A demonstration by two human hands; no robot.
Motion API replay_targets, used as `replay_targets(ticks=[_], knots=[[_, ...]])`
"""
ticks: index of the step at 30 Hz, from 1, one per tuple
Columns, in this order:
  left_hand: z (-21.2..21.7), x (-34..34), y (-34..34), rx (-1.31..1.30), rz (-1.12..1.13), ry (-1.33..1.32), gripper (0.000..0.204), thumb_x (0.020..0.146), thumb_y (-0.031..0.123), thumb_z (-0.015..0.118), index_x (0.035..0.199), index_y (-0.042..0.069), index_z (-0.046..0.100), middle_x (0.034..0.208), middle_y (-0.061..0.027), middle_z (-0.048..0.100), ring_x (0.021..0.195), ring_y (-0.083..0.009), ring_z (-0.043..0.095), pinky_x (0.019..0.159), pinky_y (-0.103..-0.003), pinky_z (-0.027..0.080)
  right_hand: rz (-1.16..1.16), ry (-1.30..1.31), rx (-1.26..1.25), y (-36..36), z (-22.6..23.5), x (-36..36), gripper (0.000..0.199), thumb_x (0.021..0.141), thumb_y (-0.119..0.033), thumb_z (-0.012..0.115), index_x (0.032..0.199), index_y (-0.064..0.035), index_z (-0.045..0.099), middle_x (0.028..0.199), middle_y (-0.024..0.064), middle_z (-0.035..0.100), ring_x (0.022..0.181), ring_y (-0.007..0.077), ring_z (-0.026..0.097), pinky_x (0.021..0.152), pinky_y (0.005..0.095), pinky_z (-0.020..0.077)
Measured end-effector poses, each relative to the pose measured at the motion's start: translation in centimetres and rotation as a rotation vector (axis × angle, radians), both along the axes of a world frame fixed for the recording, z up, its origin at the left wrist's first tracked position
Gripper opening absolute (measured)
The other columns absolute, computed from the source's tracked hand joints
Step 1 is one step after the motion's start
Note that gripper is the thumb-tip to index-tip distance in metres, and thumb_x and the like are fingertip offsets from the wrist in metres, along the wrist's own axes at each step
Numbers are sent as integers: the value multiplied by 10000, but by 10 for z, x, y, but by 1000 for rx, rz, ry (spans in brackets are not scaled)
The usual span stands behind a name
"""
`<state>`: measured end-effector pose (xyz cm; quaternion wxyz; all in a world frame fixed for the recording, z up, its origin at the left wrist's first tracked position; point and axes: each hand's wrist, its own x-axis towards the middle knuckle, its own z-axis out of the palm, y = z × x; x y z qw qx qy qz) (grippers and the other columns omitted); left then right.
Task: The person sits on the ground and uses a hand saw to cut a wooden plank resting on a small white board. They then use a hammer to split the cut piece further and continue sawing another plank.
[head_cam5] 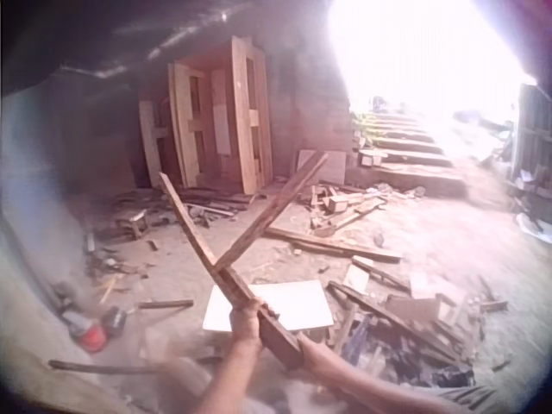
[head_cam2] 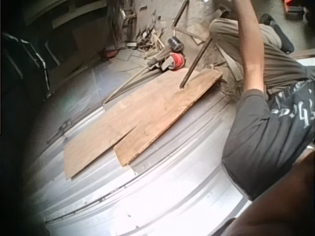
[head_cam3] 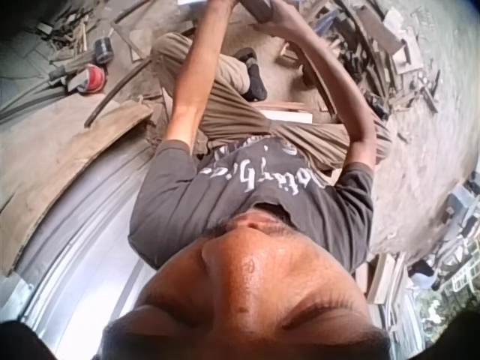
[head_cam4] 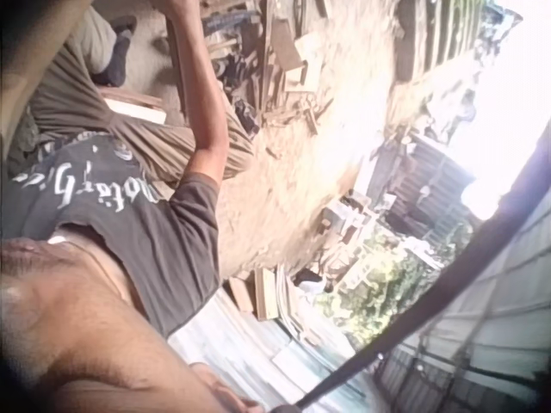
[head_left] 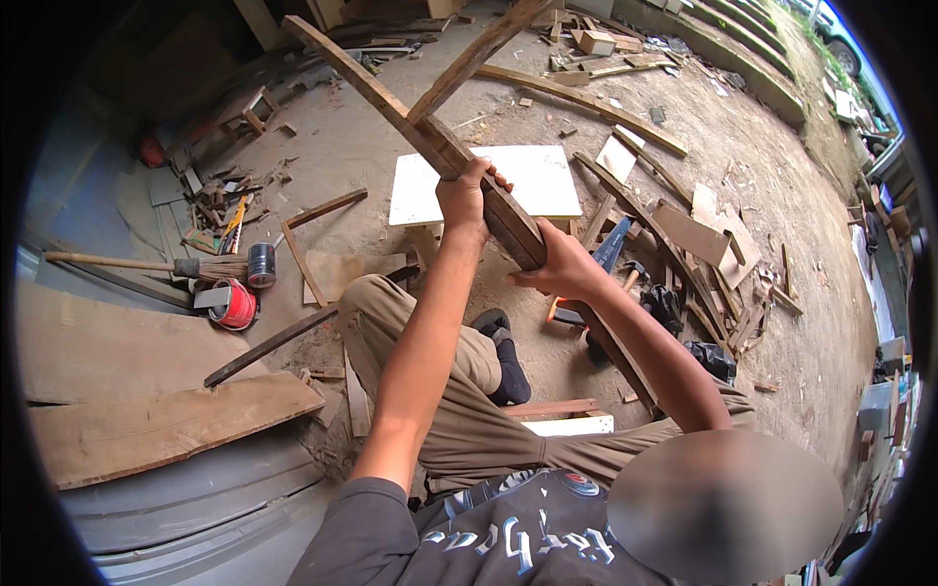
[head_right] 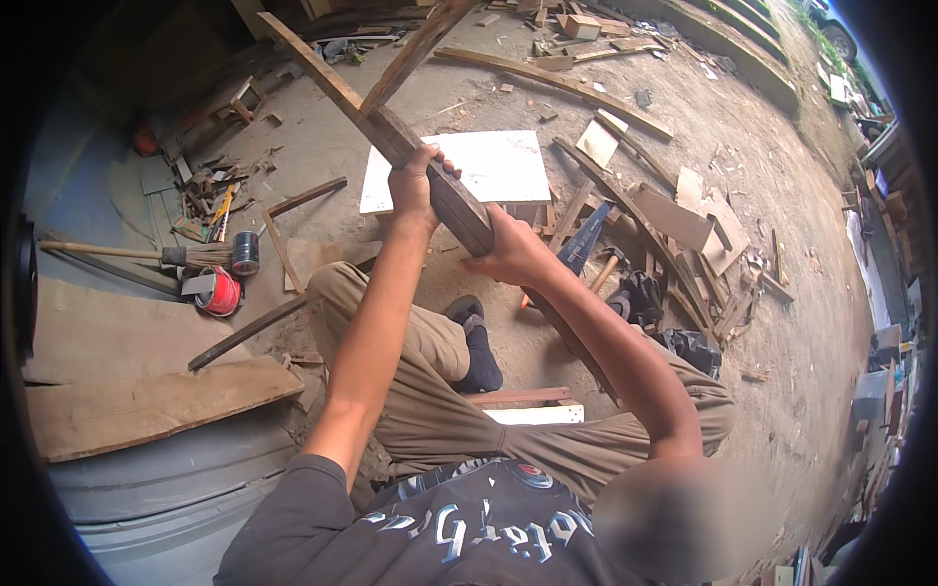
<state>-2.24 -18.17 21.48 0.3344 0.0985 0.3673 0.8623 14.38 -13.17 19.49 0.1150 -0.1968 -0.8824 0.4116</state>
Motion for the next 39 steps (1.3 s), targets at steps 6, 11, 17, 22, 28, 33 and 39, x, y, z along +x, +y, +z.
replay_targets(ticks=[6,11,17,22,28,33,39], knots=[[-1,-1,-1,-82,14,41,194,826,139,709,853,-9,586,745,-81,598,633,-196,616,628,-365,576,-57,-39,46,-1,-5,-6,575,656,-169,817,1097,73,538,844,238,681,740,302,709,652,392,559],[-8,19,-17,266,-145,-161,333,874,331,721,992,63,562,835,-28,574,811,-173,610,836,-410,547,13,-39,-86,3,17,-4,586,643,-170,832,1092,83,552,850,240,685,765,309,708,683,400,554],[-20,15,-4,257,-155,-189,184,867,216,661,897,110,515,717,-23,512,628,-158,522,641,-347,457,-37,-161,54,6,20,-1,596,643,-180,822,1114,48,537,910,212,687,864,326,684,751,397,525],[-14,23,7,191,-4,-156,173,870,190,653,892,81,521,713,-37,533,619,-172,541,624,-349,481,-315,107,621,-18,1,5,518,732,-265,770,1071,32,512,895,226,657,799,381,681,710,459,541],[-2,36,4,121,68,-44,220,873,225,667,940,71,524,759,-35,540,676,-174,561,665,-359,492,-266,13,516,-3,1,7,505,771,-318,749,1059,7,492,928,218,653,824,383,670,705,461,538],[23,56,-11,310,4,-82,246,914,296,651,960,84,535,821,-33,561,771,-201,576,769,-410,500,-157,-29,447,12,35,24,482,780,-335,739,1019,-1,485,877,219,661,837,401,663,707,479,528],[22,57,1,330,64,-100,332,856,426,596,907,109,513,732,-51,525,663,-197,541,666,-379,470,-121,-11,505,12,50,28,453,744,-291,764,982,-1,510,848,204,631,842,396,640,742,463,493]])
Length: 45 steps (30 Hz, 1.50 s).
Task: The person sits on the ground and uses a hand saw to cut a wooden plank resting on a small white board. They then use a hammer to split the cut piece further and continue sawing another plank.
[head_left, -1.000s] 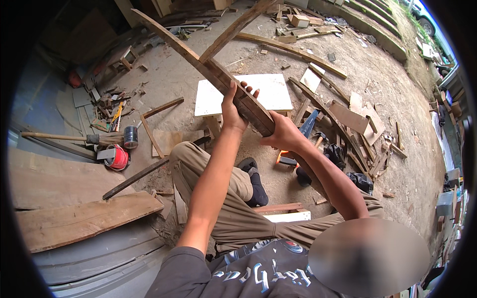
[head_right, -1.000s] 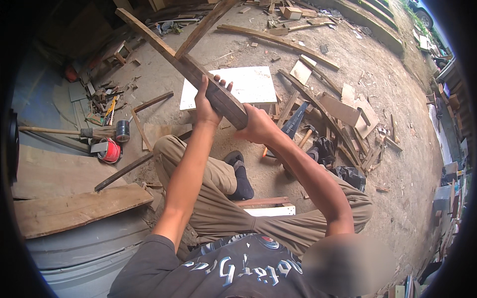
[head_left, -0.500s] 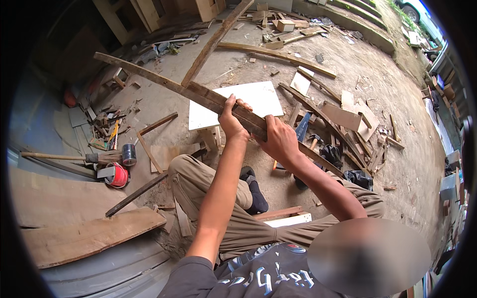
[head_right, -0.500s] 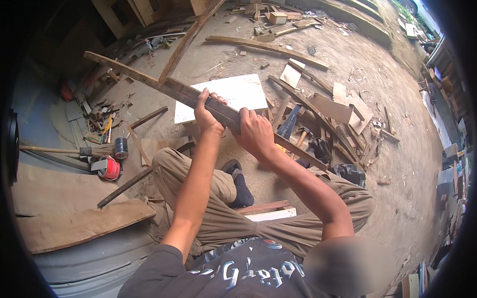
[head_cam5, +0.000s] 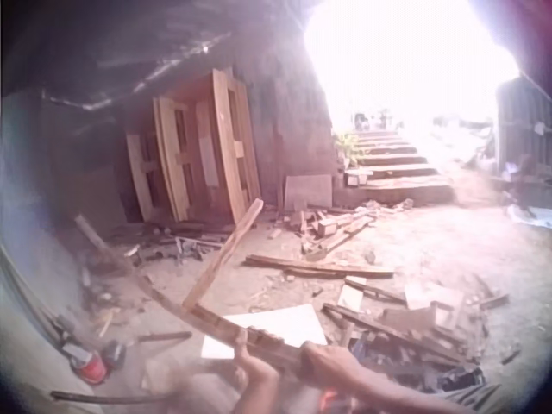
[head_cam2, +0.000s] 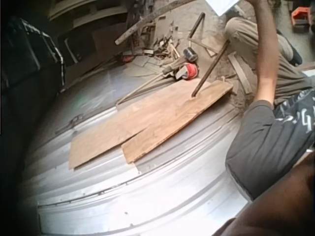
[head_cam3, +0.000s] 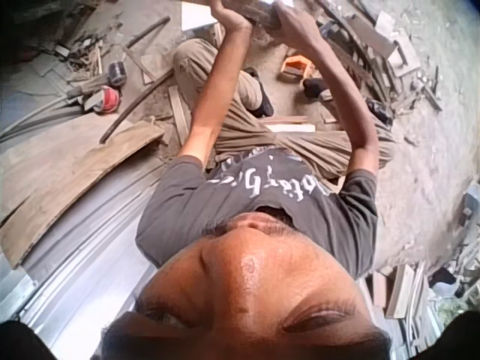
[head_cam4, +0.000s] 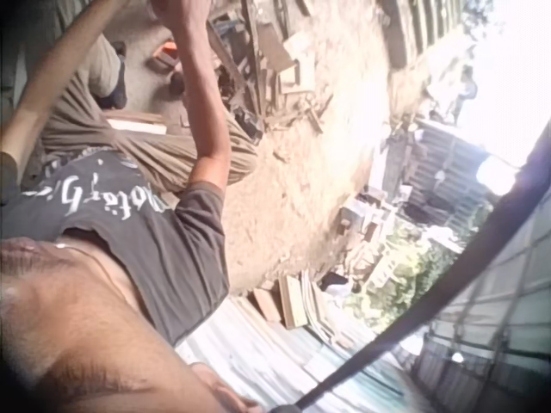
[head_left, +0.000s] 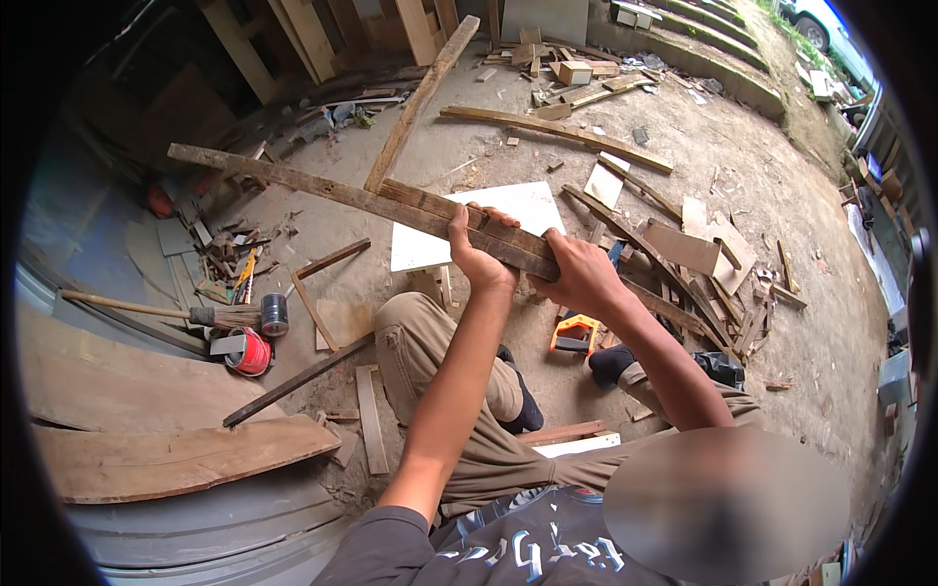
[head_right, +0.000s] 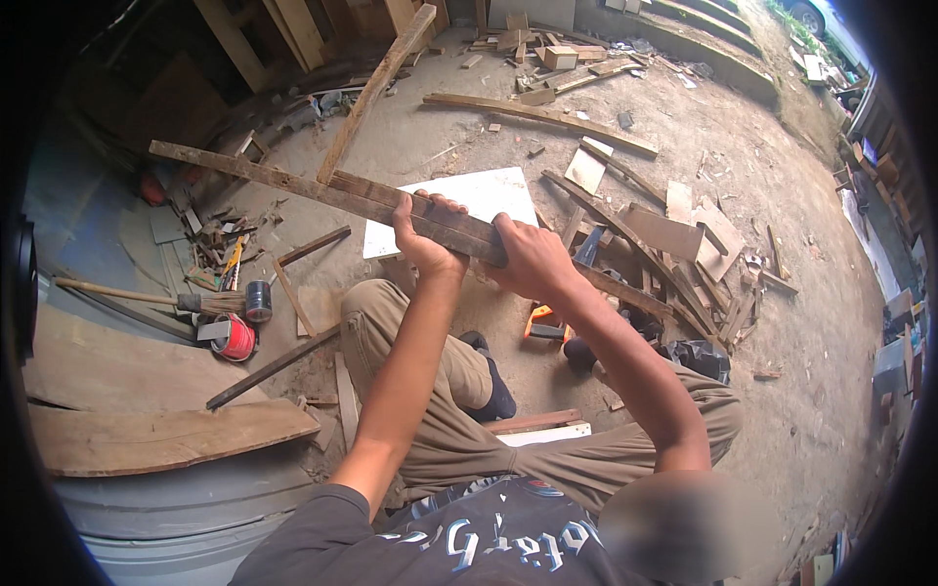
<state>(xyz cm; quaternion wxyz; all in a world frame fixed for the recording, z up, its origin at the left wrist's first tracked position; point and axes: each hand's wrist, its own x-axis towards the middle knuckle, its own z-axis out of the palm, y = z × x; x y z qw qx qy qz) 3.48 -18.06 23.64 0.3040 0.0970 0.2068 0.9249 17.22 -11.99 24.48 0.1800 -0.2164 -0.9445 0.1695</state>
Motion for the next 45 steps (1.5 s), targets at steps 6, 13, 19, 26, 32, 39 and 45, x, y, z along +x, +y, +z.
replay_targets(ticks=[6,13,19,26,32,39,45], knots=[[-2,9,15,18,32,-170,283,829,378,567,891,112,494,758,-49,518,677,-194,524,666,-367,466,-209,167,390,-6,-13,5,442,695,-224,759,1018,-7,547,917,159,640,885,319,647,807,398,493],[-9,10,8,-124,1,-33,298,870,379,557,928,89,525,835,-77,587,757,-229,574,737,-363,483,-111,128,345,11,-15,8,445,663,-174,753,1028,-19,550,902,150,639,848,320,657,808,401,499],[28,8,-58,-939,-859,1001,576,888,449,703,1213,-4,560,1118,-148,654,1034,-139,620,828,-255,507,-146,156,367,33,-8,20,490,645,-203,774,1044,-25,552,903,125,636,853,302,656,797,403,491],[40,22,-11,-940,492,2596,650,700,190,771,1274,36,507,1196,-105,590,1235,-276,504,1100,-453,339,-109,143,393,30,-9,22,442,645,-197,761,1001,-23,565,877,118,642,867,297,655,797,411,490],[24,20,19,-1046,114,2669,258,775,143,655,972,-1,573,931,-156,679,884,-283,683,820,-390,529,-90,-1,217,35,-9,35,431,641,-231,748,946,-1,549,849,153,657,843,320,675,833,428,489],[49,29,35,-1201,-201,2501,342,700,154,705,945,-49,578,881,-245,685,840,-371,705,770,-434,578,-126,145,384,60,-5,60,442,675,-328,778,906,-6,581,877,155,659,911,327,662,857,419,481],[57,34,43,-1270,-382,2521,325,682,150,700,909,-74,639,886,-269,689,861,-379,702,798,-429,575,-145,75,171,70,-21,55,368,658,-289,772,826,-28,574,790,146,640,809,341,659,792,441,511]])
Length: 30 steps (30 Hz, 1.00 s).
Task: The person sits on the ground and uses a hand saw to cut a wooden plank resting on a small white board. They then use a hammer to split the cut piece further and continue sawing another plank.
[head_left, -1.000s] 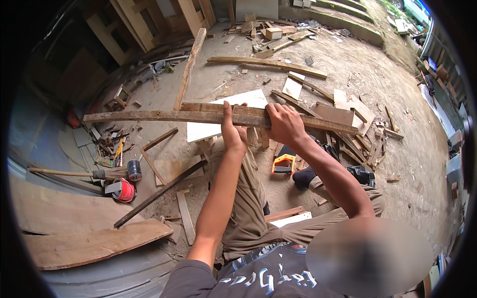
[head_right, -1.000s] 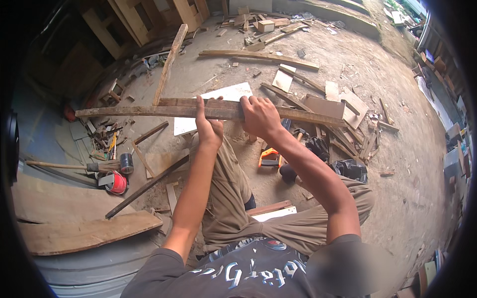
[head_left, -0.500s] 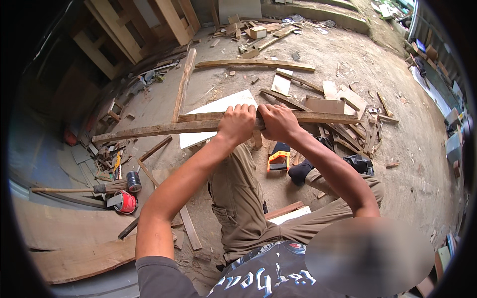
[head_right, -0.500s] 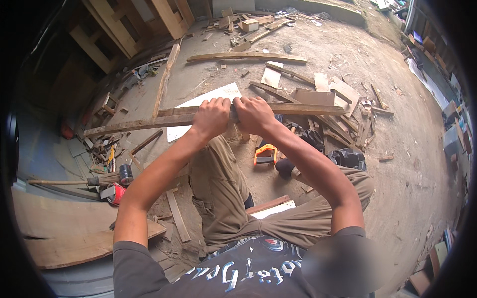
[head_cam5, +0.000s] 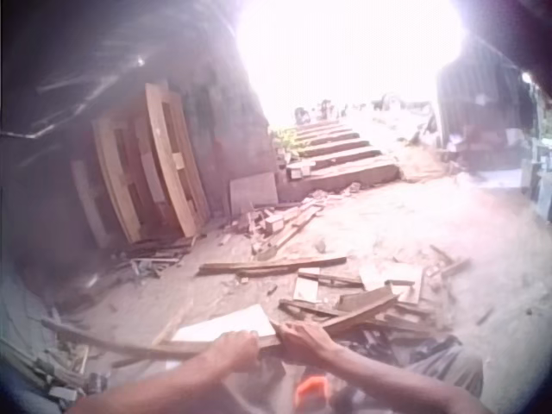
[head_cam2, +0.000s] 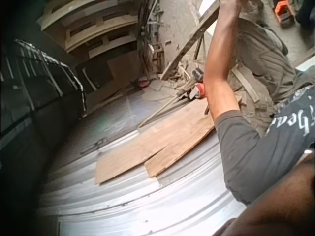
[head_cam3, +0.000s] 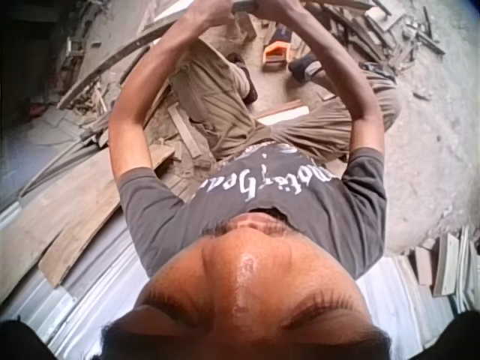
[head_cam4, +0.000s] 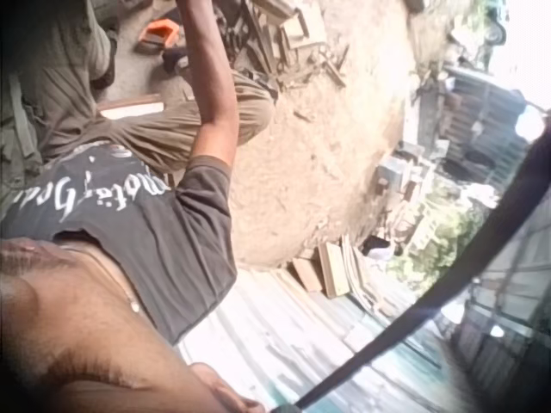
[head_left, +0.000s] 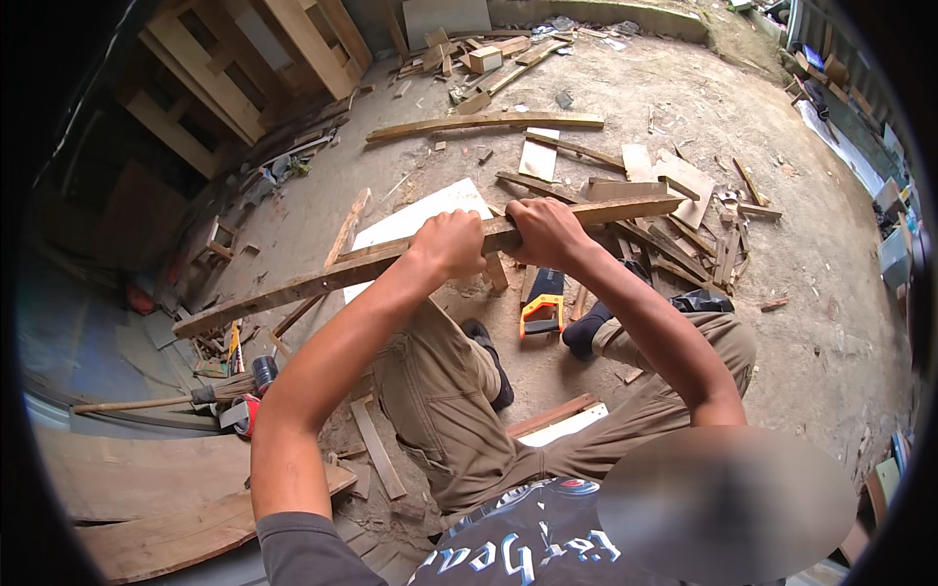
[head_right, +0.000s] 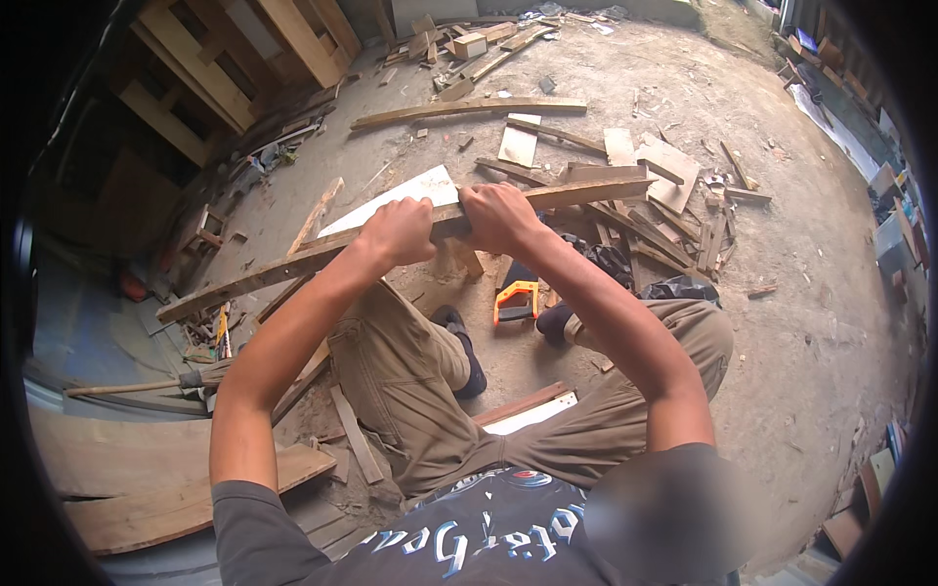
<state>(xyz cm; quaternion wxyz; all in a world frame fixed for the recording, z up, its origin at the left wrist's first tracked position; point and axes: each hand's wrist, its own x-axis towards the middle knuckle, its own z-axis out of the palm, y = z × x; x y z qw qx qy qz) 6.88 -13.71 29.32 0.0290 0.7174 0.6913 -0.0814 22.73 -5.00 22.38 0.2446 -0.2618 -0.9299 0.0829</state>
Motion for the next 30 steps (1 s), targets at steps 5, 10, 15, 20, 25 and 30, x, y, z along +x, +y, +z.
replay_targets(ticks=[5,10,15,20,25,30], knots=[[-5,-13,28,-120,49,46,331,726,225,679,901,-53,719,938,-210,713,872,-321,711,800,-391,576,147,234,263,21,-20,-18,416,695,-358,777,860,-15,611,803,166,655,776,356,668,732,446,533],[1,-14,57,-434,182,-121,321,727,167,574,874,-97,683,806,-199,699,729,-281,692,674,-383,555,176,-26,13,53,-38,-36,498,734,-462,762,820,4,611,713,199,659,711,393,665,660,470,524],[8,-38,70,-560,234,-166,275,692,143,558,812,-84,657,723,-160,670,610,-229,647,542,-362,509,229,-103,-167,56,-34,-55,517,762,-478,762,820,18,625,733,225,655,732,418,654,665,474,518],[12,-51,74,-502,265,-177,259,679,128,551,814,-65,656,704,-153,654,585,-224,624,518,-344,489,211,-144,-159,69,-24,-70,494,727,-429,792,897,1,617,783,182,662,783,365,669,721,431,529],[3,-89,71,-453,332,-218,210,633,103,542,708,-65,644,646,-148,633,552,-212,610,487,-349,475,104,-180,70,103,-22,-48,970,697,-491,824,1434,-41,383,1337,191,522,1245,298,514,1098,432,401],[-3,-132,54,-391,398,-239,205,637,105,550,688,-74,635,641,-154,635,556,-216,616,508,-356,490,-10,360,211,110,-48,-13,466,866,-312,707,1190,-32,522,1123,179,606,1046,320,611,914,428,491]])
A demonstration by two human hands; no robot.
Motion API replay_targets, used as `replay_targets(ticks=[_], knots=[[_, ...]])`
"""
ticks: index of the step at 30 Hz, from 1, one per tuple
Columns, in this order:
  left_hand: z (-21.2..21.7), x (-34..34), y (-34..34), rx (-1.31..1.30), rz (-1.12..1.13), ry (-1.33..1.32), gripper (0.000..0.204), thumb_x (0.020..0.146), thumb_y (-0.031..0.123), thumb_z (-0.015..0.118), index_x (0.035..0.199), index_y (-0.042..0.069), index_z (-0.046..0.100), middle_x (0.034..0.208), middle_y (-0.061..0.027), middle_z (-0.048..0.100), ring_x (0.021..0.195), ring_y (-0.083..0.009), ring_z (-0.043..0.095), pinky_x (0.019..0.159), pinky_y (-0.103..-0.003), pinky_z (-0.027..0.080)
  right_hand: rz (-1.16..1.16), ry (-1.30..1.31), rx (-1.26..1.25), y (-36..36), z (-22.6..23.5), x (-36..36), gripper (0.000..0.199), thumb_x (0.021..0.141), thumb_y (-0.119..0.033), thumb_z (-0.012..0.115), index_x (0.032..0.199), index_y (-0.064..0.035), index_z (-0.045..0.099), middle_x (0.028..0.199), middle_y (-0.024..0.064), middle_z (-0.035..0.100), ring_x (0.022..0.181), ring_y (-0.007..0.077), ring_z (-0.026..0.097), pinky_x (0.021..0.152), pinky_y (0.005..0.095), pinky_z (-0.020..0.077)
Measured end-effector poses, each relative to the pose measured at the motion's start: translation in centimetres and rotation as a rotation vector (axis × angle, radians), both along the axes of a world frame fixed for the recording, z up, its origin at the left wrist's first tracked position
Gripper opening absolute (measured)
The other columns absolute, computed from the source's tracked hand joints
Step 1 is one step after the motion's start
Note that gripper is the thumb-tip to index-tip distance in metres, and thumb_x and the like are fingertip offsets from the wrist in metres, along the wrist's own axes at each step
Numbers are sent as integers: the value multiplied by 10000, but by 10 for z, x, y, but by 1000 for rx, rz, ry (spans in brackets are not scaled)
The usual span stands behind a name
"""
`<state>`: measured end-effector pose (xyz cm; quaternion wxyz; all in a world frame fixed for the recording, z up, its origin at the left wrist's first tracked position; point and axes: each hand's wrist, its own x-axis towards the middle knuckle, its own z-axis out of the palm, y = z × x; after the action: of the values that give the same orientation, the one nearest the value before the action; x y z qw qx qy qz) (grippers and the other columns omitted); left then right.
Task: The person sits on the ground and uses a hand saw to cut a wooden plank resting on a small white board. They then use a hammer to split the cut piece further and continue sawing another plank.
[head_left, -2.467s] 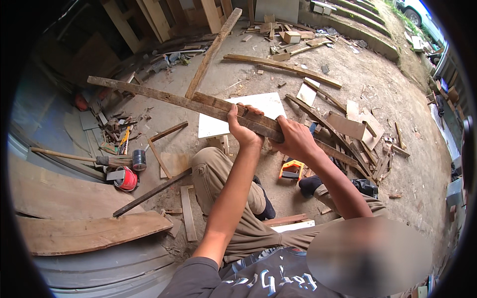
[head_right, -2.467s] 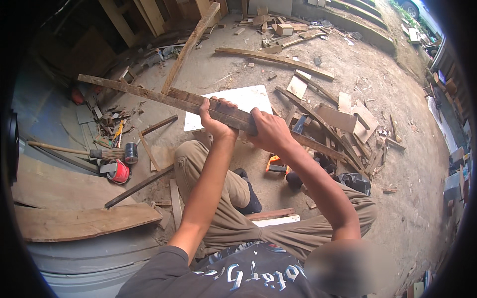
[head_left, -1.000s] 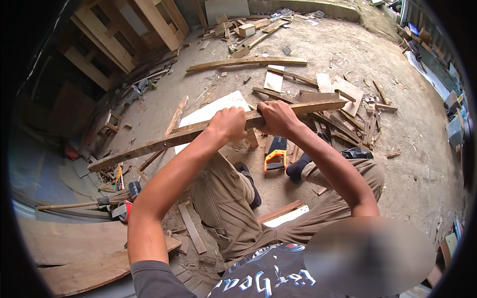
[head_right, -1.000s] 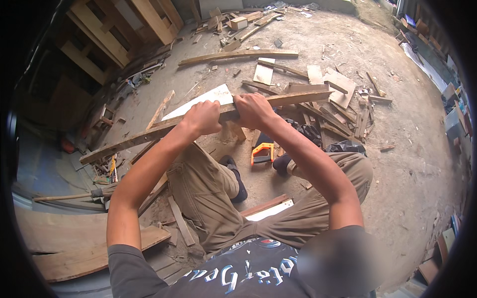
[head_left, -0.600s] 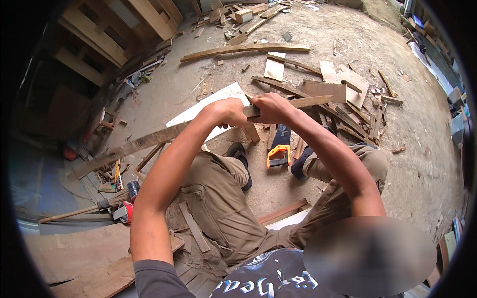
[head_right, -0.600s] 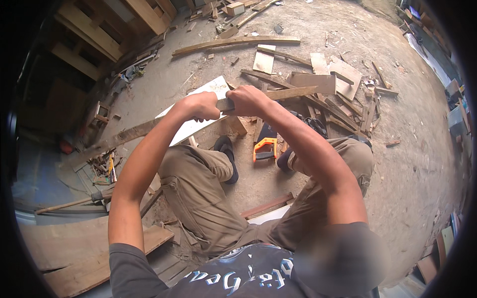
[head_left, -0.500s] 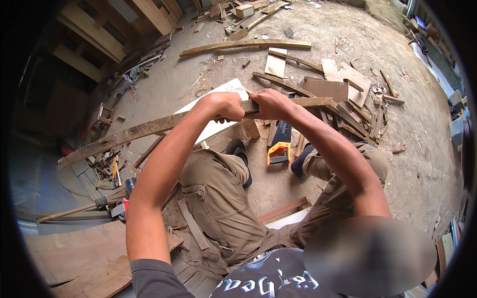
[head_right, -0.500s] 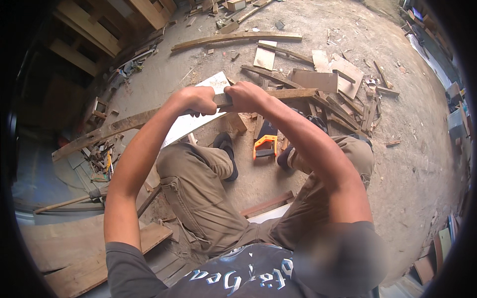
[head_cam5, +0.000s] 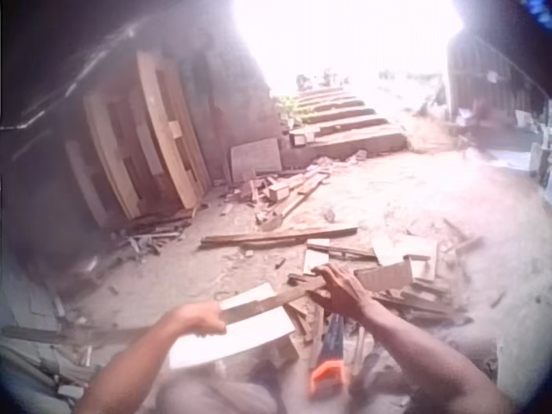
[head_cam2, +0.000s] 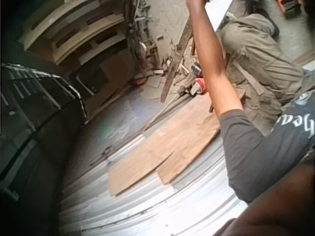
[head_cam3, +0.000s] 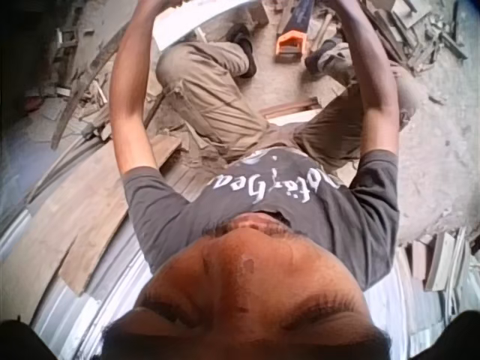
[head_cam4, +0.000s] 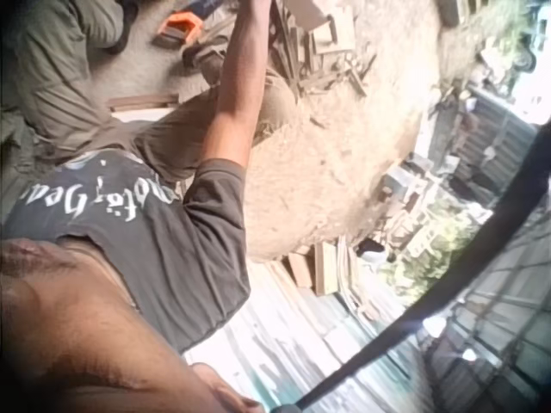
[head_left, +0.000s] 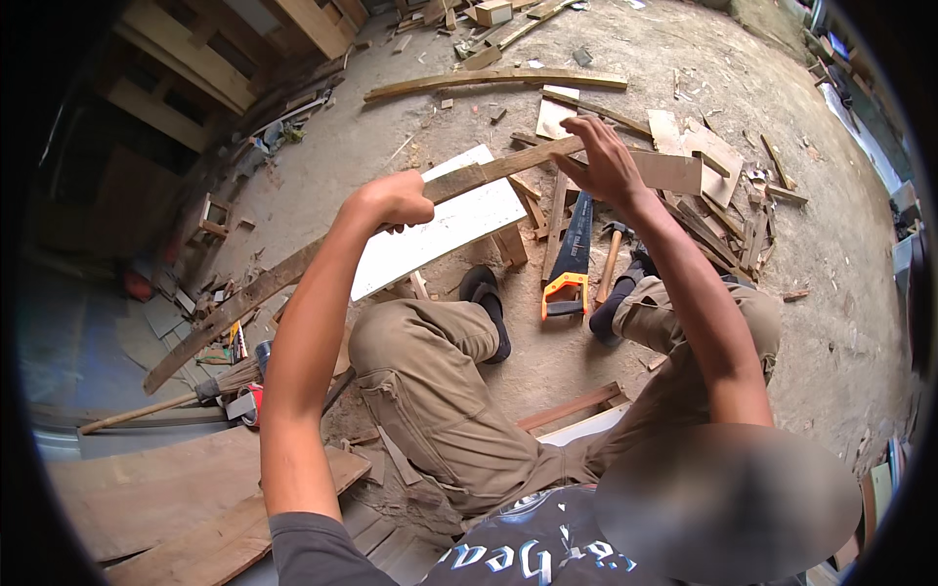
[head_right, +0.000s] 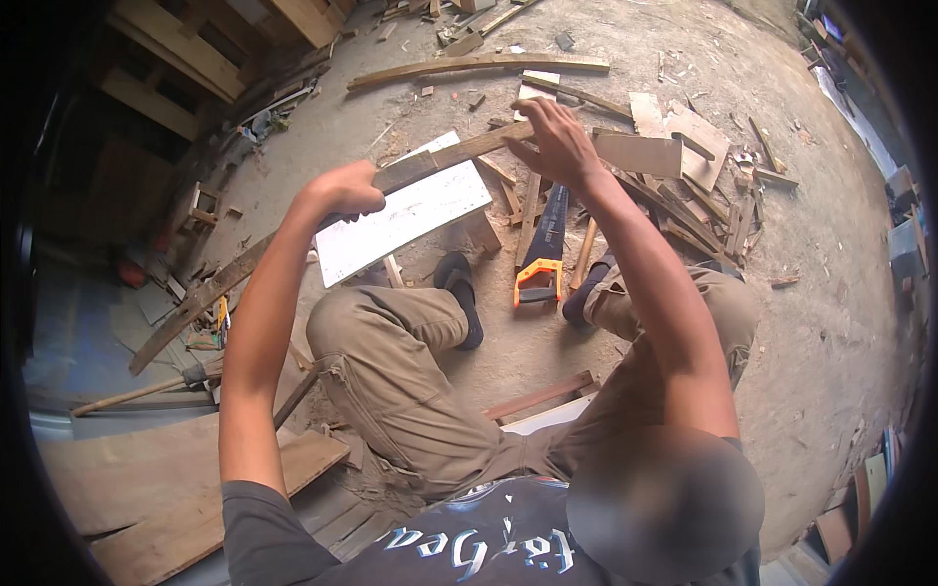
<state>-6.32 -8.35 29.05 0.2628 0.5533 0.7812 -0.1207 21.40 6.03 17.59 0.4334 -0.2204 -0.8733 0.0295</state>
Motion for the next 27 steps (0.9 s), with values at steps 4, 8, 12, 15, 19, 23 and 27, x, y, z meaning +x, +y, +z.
replay_targets(ticks=[4,8,12,15,19,23,27], knots=[[4,-8,-17,49,22,-33,192,650,87,545,691,-79,632,633,-155,628,548,-211,610,513,-359,488,-12,204,-128,-29,-59,12,158,874,-156,664,894,-47,550,809,123,587,754,317,606,733,439,486],[-7,-8,-29,196,-30,-1,226,691,104,589,784,-93,646,707,-216,665,643,-311,665,606,-401,524,-198,-384,-636,-75,-184,23,348,878,-322,665,829,19,616,816,238,654,807,410,648,722,482,514],[-22,35,-57,353,-42,220,302,697,91,571,924,-94,646,929,-332,658,907,-442,666,831,-463,535,-673,-269,-1265,-134,-284,30,586,808,-403,736,1052,117,617,1051,329,649,1014,435,646,882,480,523],[-32,38,-82,404,-3,192,330,704,102,596,970,-92,628,889,-345,651,877,-454,664,823,-477,531,-868,-163,-1431,-164,-305,16,692,812,-375,743,1233,114,492,1202,303,599,1116,420,609,940,459,507],[-22,36,-91,483,49,102,329,703,109,625,960,-95,615,849,-347,646,855,-466,658,802,-483,529,-1025,-153,-1534,-157,-300,-8,720,820,-356,749,1280,100,434,1250,290,561,1144,396,602,956,457,508],[2,30,-94,550,4,3,308,711,117,631,946,-81,618,854,-329,647,839,-461,652,759,-468,525,-1011,-159,-1529,-148,-309,-5,708,791,-413,776,1244,51,493,1270,242,572,1133,375,616,944,458,513],[22,30,-98,525,1,-45,283,715,120,633,921,-76,638,835,-310,651,823,-441,661,734,-449,524,-993,-239,-1476,-157,-301,-16,689,780,-403,798,1249,-4,488,1247,224,565,1106,381,625,908,451,536]])
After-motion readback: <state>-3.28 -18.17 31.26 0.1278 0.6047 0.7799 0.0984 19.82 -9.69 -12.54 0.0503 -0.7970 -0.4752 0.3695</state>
